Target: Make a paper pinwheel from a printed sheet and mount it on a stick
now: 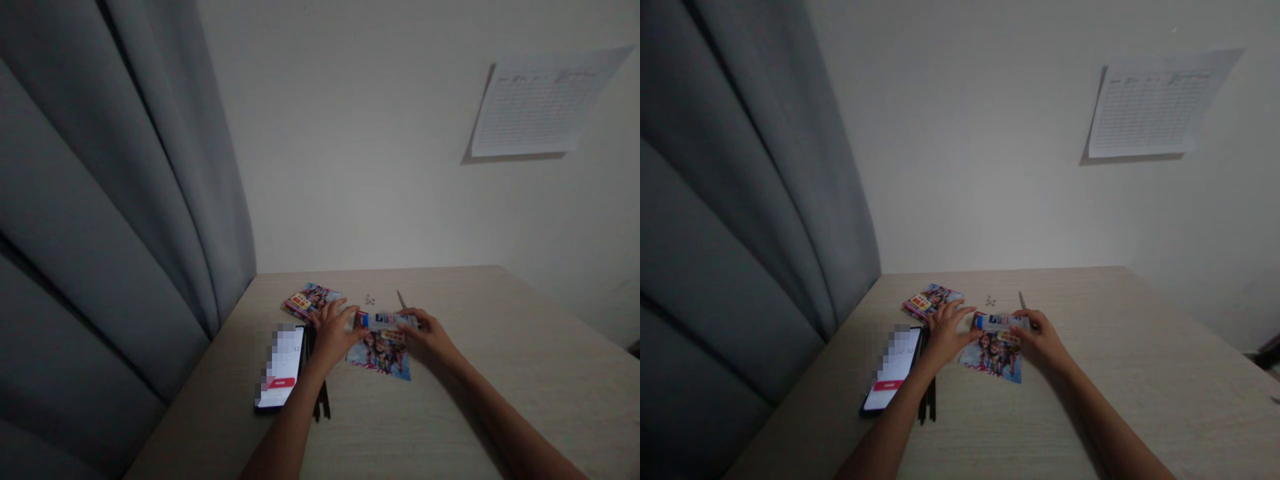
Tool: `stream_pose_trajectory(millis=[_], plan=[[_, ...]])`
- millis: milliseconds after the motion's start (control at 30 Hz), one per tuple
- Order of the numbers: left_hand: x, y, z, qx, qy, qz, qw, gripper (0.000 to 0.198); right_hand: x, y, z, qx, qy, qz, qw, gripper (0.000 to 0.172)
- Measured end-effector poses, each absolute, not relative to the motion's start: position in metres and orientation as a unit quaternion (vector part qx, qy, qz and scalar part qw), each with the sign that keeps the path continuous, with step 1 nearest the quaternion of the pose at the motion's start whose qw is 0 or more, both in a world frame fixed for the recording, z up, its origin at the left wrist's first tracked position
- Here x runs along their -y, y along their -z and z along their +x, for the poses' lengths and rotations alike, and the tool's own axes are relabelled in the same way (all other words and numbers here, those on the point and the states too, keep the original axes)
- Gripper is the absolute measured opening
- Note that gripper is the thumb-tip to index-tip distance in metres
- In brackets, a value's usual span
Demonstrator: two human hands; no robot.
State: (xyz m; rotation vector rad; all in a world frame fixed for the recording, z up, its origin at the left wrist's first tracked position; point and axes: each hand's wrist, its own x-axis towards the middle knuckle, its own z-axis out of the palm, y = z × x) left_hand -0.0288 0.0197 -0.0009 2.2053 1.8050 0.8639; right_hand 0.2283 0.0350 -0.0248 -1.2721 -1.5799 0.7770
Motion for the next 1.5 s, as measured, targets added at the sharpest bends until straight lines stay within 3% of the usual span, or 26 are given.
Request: stream_pose_trajectory(millis=[333, 467, 1067, 1200, 1500], plan=[[-0.011, 0.016, -0.033, -0.577, -0.227, 0.777, 0.105, 0.041, -0.037, 0.013, 0.238, 0.600, -0.394, -0.506, 0.478, 0.051], [-0.010, 0.018, -0.036, -0.576, -0.204, 0.786, 0.095, 0.049, -0.036, 0.011, 0.238, 0.595, -0.387, -0.518, 0.478, 0.050], [-0.008, 0.004, -0.036, -0.602, -0.112, 0.777, 0.144, 0.056, -0.037, 0.016, 0.224, 0.646, -0.227, -0.492, 0.538, 0.052], [-0.008, 0.006, -0.036, -0.601, -0.119, 0.778, 0.135, 0.054, -0.042, 0.020, 0.222, 0.685, -0.177, -0.486, 0.514, 0.051], [-0.008, 0.008, -0.036, -0.608, -0.125, 0.772, 0.137, 0.052, -0.037, 0.027, 0.207, 0.780, -0.070, -0.499, 0.370, 0.033]])
